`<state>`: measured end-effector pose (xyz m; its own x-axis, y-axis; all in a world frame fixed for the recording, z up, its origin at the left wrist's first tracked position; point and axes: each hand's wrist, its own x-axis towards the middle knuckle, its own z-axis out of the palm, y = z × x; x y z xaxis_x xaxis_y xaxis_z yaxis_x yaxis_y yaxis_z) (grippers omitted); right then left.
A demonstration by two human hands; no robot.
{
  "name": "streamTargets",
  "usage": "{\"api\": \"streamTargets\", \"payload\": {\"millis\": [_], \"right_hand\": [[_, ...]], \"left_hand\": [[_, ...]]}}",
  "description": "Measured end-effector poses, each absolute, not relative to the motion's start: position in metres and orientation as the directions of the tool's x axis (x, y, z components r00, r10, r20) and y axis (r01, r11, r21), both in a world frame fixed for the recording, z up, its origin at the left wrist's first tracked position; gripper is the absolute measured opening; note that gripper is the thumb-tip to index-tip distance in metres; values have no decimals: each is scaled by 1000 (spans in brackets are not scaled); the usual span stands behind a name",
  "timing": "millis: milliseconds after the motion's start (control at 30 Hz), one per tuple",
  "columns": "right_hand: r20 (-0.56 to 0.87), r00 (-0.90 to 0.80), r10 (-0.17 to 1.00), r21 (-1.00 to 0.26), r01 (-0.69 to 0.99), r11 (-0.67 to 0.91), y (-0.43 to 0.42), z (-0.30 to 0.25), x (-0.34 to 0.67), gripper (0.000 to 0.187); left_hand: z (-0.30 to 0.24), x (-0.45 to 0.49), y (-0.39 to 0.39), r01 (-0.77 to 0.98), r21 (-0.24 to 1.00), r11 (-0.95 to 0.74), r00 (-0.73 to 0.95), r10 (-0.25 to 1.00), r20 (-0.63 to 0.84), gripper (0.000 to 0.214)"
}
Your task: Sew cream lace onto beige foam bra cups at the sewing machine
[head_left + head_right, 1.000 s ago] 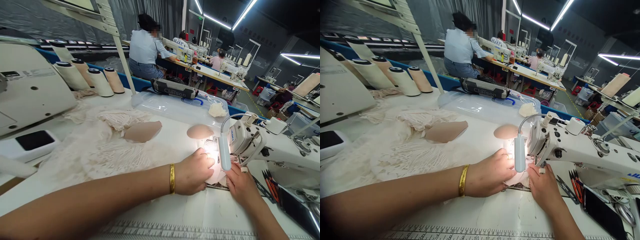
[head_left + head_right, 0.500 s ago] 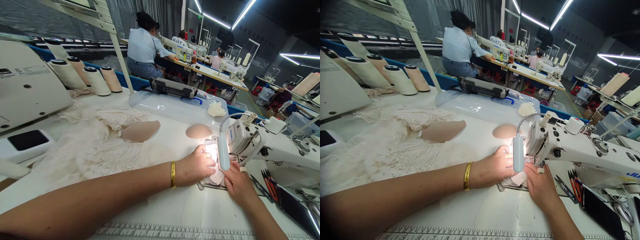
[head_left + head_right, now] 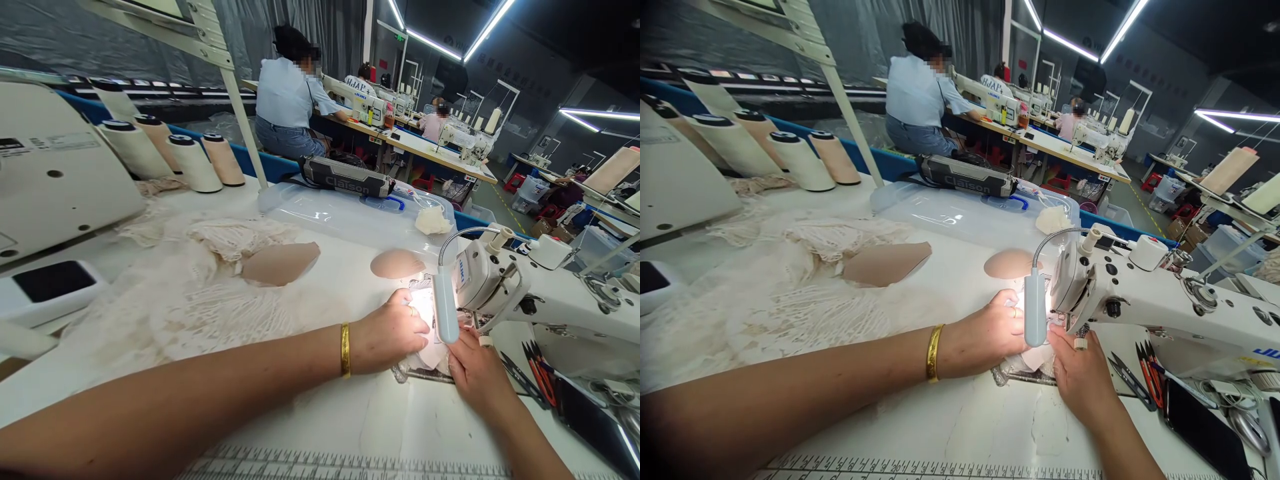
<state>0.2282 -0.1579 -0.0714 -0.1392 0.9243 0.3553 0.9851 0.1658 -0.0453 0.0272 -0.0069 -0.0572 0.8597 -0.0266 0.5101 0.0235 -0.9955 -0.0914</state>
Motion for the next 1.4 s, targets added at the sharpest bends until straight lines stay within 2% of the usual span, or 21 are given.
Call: {"api": "streamTargets", "payload": {"millis": [200, 433, 1000, 1167, 1267, 1400], "right_hand": [[366, -144, 919, -82, 979, 186, -161, -71, 229, 43], [580, -88, 810, -51, 988, 143, -158, -67, 234, 25], [571, -109, 813, -80, 979, 187, -157, -63, 233, 21], [484, -109, 868, -100, 979, 179, -160, -64, 234, 25], [373, -170, 912, -145, 960, 238, -164, -60, 232, 30], [281, -261, 924, -180, 931, 317, -166, -50, 226, 27]], "left_hand": [[-55, 27, -7, -24, -93, -995, 850, -69, 522, 18], [-55, 27, -6, -35, -82, -996, 864, -72, 498, 20], [-54, 27, -9, -34, -79, -996, 867, -69, 494, 18], [-53, 29, -5, -25, -77, -997, 874, -59, 482, 20], [-49, 27, -9, -11, -82, -997, 880, -48, 472, 17], [-46, 20, -26, -30, -58, -998, 896, -52, 441, 14]]}}
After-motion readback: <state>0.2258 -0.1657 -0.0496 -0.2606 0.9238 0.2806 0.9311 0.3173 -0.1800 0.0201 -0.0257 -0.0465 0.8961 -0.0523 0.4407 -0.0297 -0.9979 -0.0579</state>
